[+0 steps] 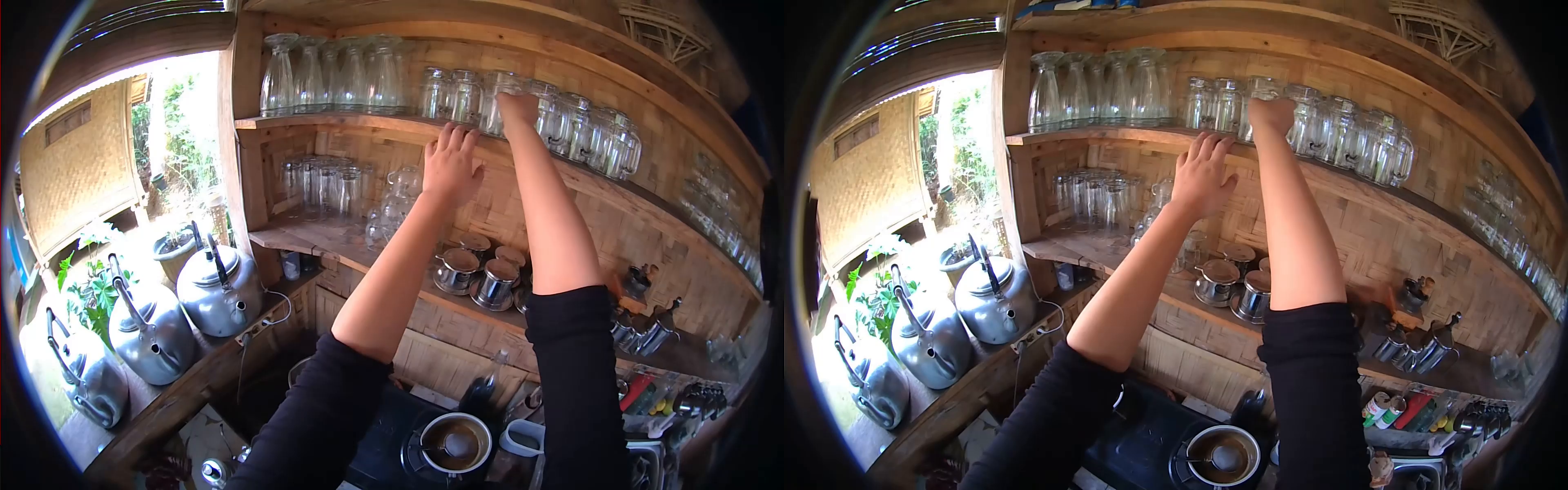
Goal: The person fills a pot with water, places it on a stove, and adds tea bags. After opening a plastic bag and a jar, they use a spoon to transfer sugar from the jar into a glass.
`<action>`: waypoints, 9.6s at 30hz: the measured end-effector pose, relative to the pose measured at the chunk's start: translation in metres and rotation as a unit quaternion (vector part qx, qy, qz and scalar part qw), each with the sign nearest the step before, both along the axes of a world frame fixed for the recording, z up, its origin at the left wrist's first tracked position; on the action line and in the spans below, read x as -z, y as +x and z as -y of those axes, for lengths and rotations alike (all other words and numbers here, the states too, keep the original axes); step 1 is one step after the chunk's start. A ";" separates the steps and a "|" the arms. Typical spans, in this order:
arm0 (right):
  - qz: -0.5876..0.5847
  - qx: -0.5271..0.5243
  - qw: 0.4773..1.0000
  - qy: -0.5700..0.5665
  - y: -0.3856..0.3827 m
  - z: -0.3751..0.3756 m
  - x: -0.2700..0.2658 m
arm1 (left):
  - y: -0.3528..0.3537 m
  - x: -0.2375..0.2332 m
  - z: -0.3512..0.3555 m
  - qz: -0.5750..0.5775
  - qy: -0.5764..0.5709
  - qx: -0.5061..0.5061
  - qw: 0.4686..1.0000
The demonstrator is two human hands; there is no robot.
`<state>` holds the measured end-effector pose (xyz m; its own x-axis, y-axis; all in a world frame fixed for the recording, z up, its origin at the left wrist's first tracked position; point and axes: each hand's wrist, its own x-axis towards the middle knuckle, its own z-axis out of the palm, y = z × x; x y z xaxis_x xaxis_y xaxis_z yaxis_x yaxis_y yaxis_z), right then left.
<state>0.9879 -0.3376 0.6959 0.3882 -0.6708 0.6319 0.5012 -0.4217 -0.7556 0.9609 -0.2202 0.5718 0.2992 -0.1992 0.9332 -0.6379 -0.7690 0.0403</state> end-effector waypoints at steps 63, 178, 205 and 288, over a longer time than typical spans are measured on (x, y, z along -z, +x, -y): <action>-0.282 -0.850 0.388 -0.215 -0.548 -0.327 0.572 | -0.721 0.447 -0.319 -0.389 -0.432 -0.217 0.784; 0.014 -0.897 0.399 -0.189 -1.243 -0.828 0.466 | -1.370 0.299 -0.768 -0.220 -0.457 -0.735 0.450; 0.010 -0.637 0.750 -0.181 -0.863 -0.625 0.532 | -0.904 0.345 -0.653 -0.484 -0.287 -0.373 0.738; -0.138 -0.611 0.677 -0.386 -0.764 -0.578 0.594 | -0.826 0.465 -0.695 -0.608 -0.489 0.028 0.625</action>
<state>0.2236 0.2402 0.1020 0.5302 0.7474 0.4004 0.7164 -0.1422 -0.6831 0.1347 0.4749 0.1065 0.9235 0.2466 -0.2938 0.2970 0.0253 0.9546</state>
